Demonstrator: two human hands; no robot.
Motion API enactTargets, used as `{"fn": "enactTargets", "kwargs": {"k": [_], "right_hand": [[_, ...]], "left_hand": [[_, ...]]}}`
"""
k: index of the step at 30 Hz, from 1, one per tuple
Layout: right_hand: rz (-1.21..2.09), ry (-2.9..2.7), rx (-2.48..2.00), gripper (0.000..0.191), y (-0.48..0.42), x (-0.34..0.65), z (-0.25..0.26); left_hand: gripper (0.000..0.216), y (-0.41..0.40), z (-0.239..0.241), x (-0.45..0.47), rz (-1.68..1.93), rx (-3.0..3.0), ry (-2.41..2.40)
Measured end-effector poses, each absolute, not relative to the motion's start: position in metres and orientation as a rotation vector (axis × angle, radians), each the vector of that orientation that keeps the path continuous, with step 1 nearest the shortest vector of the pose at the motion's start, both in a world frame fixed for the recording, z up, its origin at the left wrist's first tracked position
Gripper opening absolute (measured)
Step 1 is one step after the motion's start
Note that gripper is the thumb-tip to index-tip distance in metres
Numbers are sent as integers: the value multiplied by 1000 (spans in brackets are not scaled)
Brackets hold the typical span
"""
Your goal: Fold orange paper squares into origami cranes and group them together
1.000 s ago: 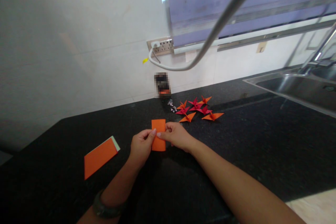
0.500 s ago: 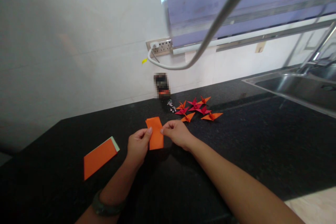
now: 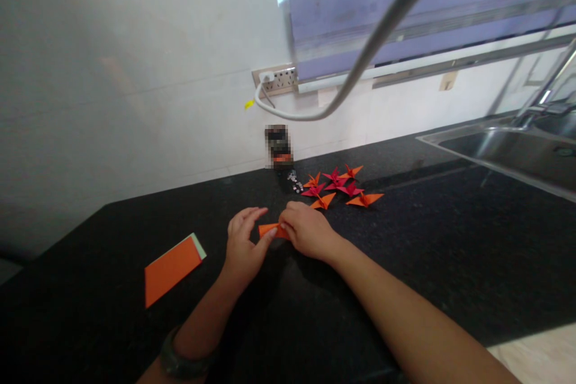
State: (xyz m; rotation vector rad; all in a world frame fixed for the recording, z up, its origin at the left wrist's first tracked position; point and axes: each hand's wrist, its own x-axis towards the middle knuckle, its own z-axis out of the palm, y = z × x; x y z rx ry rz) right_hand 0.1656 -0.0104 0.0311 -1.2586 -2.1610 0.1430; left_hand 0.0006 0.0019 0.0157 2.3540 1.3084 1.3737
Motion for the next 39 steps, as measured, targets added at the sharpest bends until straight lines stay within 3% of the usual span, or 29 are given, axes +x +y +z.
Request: {"fn": "enactTargets", "kwargs": {"k": [3, 13, 21, 30, 39], "right_hand": [[40, -2296, -1253, 17, -13, 164, 33], [-39, -2373, -1260, 16, -16, 163, 35], [-54, -2306, -1415, 15, -11, 176, 40], [26, -2327, -1267, 16, -16, 165, 38], [-56, -2240, -1398, 13, -8, 187, 42]], "left_hand": [[13, -1, 18, 1, 1196, 2591, 1185], [14, 0, 16, 0, 1110, 2619, 1236], [17, 3, 20, -5, 1364, 2368, 1481], [18, 1, 17, -2, 1259, 2468, 1246], [21, 7, 17, -8, 1389, 2098, 1555]]}}
